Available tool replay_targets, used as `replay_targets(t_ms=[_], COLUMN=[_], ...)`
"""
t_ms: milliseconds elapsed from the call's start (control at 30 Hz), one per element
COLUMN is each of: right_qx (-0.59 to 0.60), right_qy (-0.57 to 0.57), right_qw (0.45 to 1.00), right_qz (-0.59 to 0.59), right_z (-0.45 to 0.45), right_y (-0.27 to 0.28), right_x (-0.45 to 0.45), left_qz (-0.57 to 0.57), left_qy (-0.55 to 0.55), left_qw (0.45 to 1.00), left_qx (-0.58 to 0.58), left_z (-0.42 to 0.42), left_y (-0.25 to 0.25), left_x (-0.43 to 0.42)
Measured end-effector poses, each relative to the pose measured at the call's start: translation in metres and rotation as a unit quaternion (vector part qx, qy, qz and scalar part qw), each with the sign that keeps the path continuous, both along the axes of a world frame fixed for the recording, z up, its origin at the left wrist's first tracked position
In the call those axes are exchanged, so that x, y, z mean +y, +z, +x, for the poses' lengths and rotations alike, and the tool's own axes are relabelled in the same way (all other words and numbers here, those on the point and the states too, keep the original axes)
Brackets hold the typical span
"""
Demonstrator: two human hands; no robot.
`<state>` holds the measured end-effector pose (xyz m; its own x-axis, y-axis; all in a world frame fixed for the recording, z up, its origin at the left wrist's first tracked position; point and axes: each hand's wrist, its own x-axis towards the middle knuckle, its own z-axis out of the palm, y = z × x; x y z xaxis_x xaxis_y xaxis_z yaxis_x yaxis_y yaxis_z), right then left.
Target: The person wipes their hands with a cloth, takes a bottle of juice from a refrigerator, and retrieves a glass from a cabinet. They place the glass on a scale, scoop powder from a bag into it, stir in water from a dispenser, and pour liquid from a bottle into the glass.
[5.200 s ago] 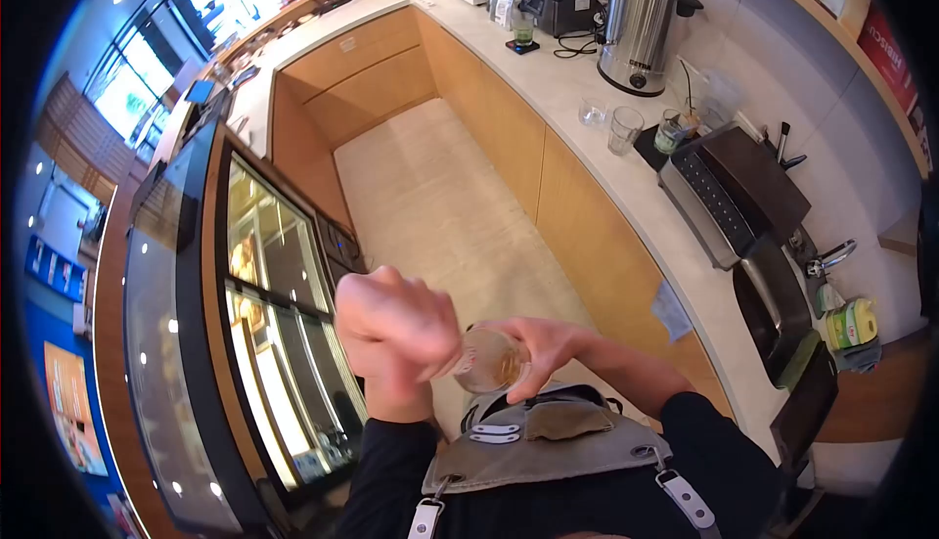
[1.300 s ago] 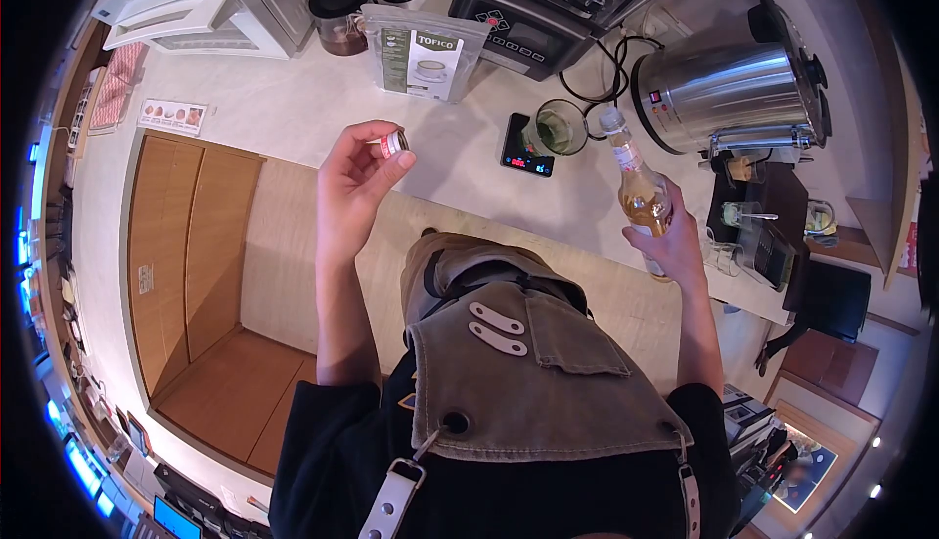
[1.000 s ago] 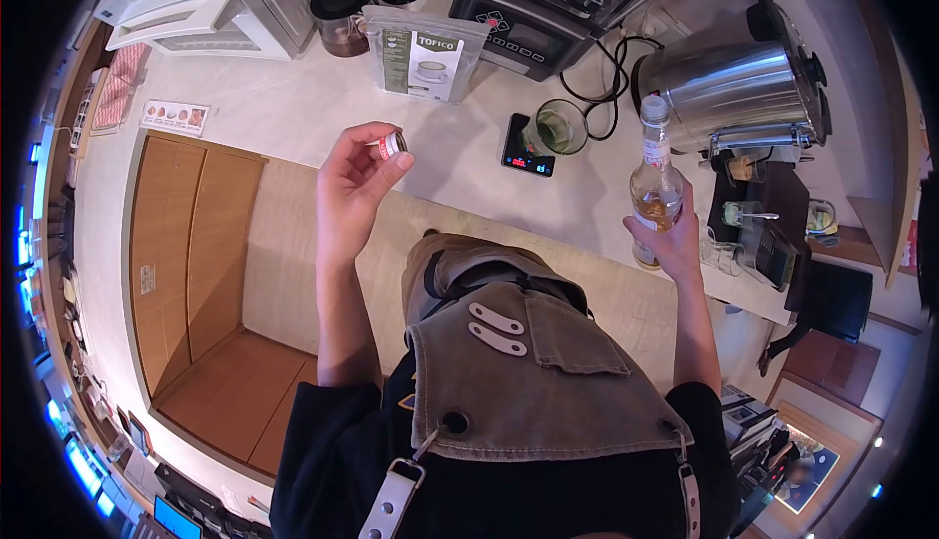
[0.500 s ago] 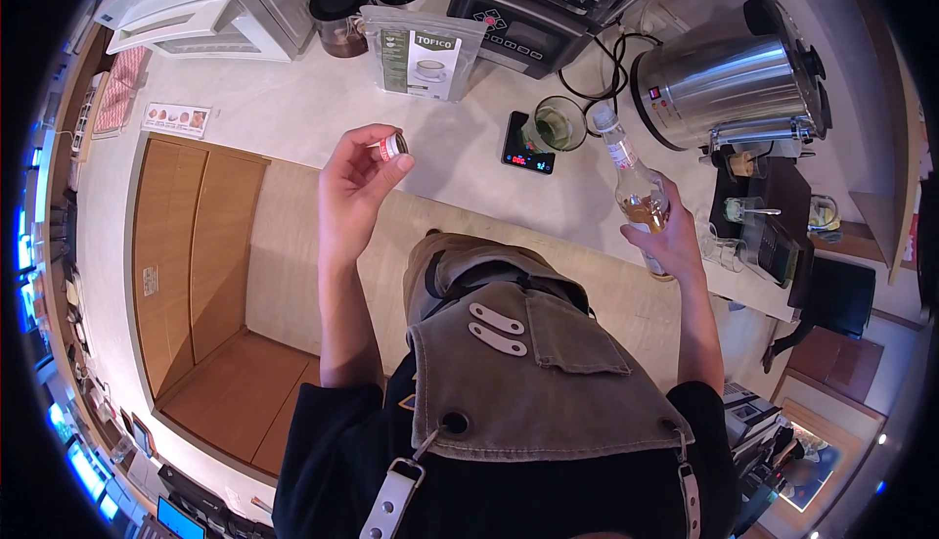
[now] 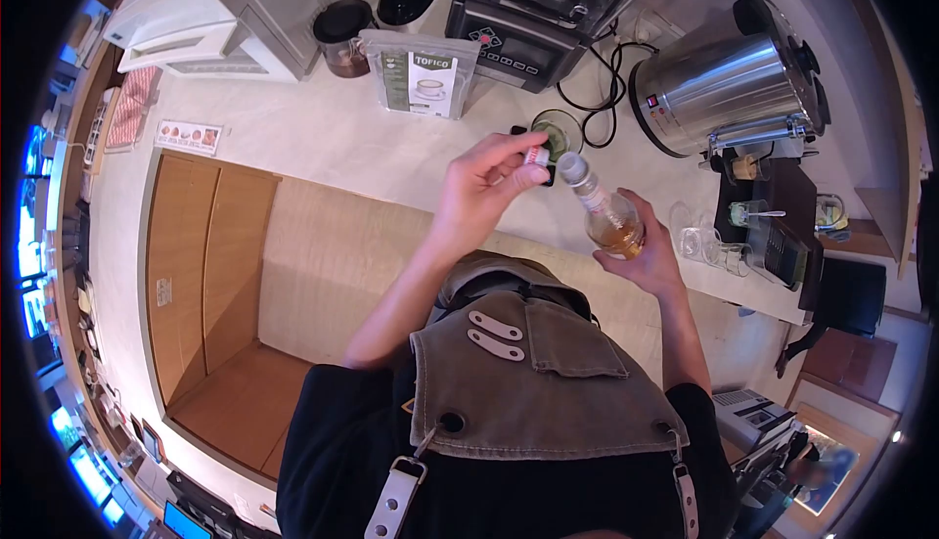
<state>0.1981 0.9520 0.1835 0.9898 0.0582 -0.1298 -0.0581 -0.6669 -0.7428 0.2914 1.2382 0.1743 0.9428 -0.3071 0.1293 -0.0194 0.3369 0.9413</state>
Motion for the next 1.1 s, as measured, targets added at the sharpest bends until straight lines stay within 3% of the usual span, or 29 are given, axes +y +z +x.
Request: replay_targets(t_ms=[167, 267, 367, 467, 567, 767, 867, 967, 1100], right_qx=[0.033, 0.026, 0.04, 0.061, 0.069, 0.07, 0.074, 0.073, 0.091], right_qy=[-0.038, -0.027, -0.038, -0.02, 0.013, -0.001, 0.058, 0.107, 0.05], right_qw=[0.998, 0.992, 0.993, 0.995, 0.987, 0.982, 0.973, 0.958, 0.959], right_qz=[-0.034, -0.12, -0.102, 0.076, 0.148, 0.175, 0.212, 0.258, 0.264], right_z=[-0.01, -0.015, -0.022, -0.026, -0.023, -0.005, 0.004, 0.014, 0.025], right_y=[0.008, 0.02, 0.021, 0.021, 0.022, 0.025, 0.009, 0.002, 0.005], right_x=[0.008, 0.012, 0.007, 0.004, 0.011, 0.034, 0.034, 0.046, 0.073], left_qz=[-0.02, 0.15, 0.217, 0.082, -0.042, -0.065, -0.05, -0.105, -0.063], left_qy=[-0.039, -0.057, -0.097, -0.122, -0.167, -0.112, -0.123, -0.128, -0.021], left_qw=[0.999, 0.983, 0.96, 0.973, 0.982, 0.987, 0.981, 0.981, 0.992], left_qx=[0.005, -0.087, -0.148, -0.178, -0.081, -0.099, -0.141, -0.098, -0.11], left_z=[0.003, 0.008, 0.014, 0.016, 0.019, 0.025, 0.03, 0.027, 0.025], left_y=[0.004, 0.01, 0.034, 0.028, 0.032, 0.022, 0.022, 0.03, 0.036], left_x=[-0.013, -0.012, -0.007, -0.009, -0.01, -0.004, 0.01, 0.018, 0.025])
